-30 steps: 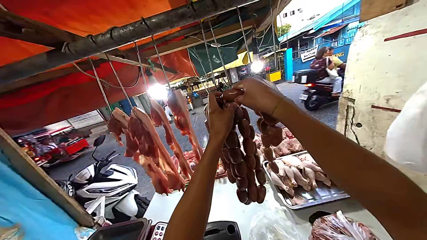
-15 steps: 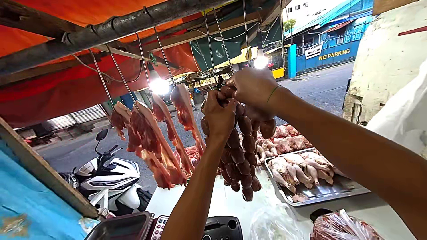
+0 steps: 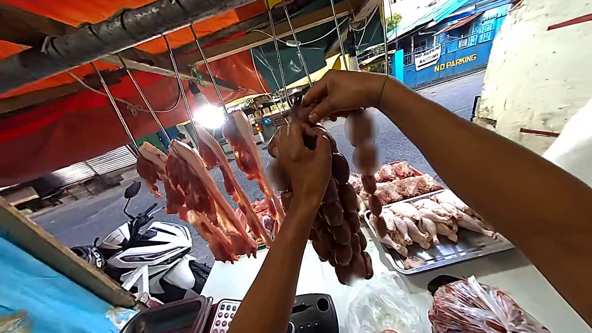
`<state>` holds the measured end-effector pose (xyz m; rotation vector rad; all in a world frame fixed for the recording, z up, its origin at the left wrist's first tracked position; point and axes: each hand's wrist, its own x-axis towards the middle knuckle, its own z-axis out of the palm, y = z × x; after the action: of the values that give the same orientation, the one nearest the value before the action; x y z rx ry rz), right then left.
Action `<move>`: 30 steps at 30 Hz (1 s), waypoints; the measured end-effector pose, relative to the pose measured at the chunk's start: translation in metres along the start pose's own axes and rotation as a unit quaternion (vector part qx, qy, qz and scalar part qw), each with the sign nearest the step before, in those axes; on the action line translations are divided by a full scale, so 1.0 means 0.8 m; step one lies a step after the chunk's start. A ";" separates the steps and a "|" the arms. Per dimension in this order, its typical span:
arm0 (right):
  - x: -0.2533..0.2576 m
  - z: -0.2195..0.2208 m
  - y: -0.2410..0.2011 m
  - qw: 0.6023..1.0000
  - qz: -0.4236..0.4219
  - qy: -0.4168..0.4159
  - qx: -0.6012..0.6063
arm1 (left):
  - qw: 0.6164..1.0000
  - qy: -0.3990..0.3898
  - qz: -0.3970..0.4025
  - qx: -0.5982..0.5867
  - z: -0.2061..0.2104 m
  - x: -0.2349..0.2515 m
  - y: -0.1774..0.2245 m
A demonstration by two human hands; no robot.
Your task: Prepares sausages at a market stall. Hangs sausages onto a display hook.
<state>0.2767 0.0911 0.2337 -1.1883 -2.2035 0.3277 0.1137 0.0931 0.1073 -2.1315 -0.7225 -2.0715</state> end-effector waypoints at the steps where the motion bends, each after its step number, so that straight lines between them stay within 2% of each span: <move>1: 0.001 0.001 0.004 1.000 -0.001 0.000 0.017 | 1.000 0.000 0.013 0.010 0.003 -0.001 0.000; 5: 0.006 0.005 0.008 0.998 -0.007 0.006 0.067 | 0.998 0.000 0.038 0.040 0.009 -0.004 -0.001; 8: 0.007 0.018 0.030 0.985 -0.011 0.031 0.172 | 0.997 -0.018 0.049 0.060 0.002 -0.003 -0.003; 11: 0.007 0.037 0.063 0.957 -0.017 0.051 0.286 | 0.996 -0.040 0.027 0.072 -0.009 -0.002 -0.004; 13: 0.011 0.043 0.075 0.942 0.011 0.042 0.334 | 0.995 -0.063 -0.005 0.074 -0.018 0.001 -0.005; 18: 0.018 0.053 0.080 0.932 0.063 -0.008 0.356 | 0.994 -0.073 -0.050 0.064 -0.020 -0.001 -0.023; 24: 0.020 0.062 0.077 0.910 0.129 0.038 0.392 | 0.992 -0.079 -0.054 0.082 -0.009 -0.005 -0.023; 27: 0.020 0.066 0.072 0.926 0.103 0.077 0.354 | 0.995 -0.054 -0.021 0.082 -0.005 -0.010 -0.023; 30: 0.010 0.076 0.064 0.955 0.041 0.138 0.259 | 0.996 -0.049 0.000 0.075 -0.005 -0.014 -0.027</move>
<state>0.2704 0.1306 0.1642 -0.9642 -1.6861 0.6821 0.1023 0.1080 0.0915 -2.1622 -0.8592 -1.8584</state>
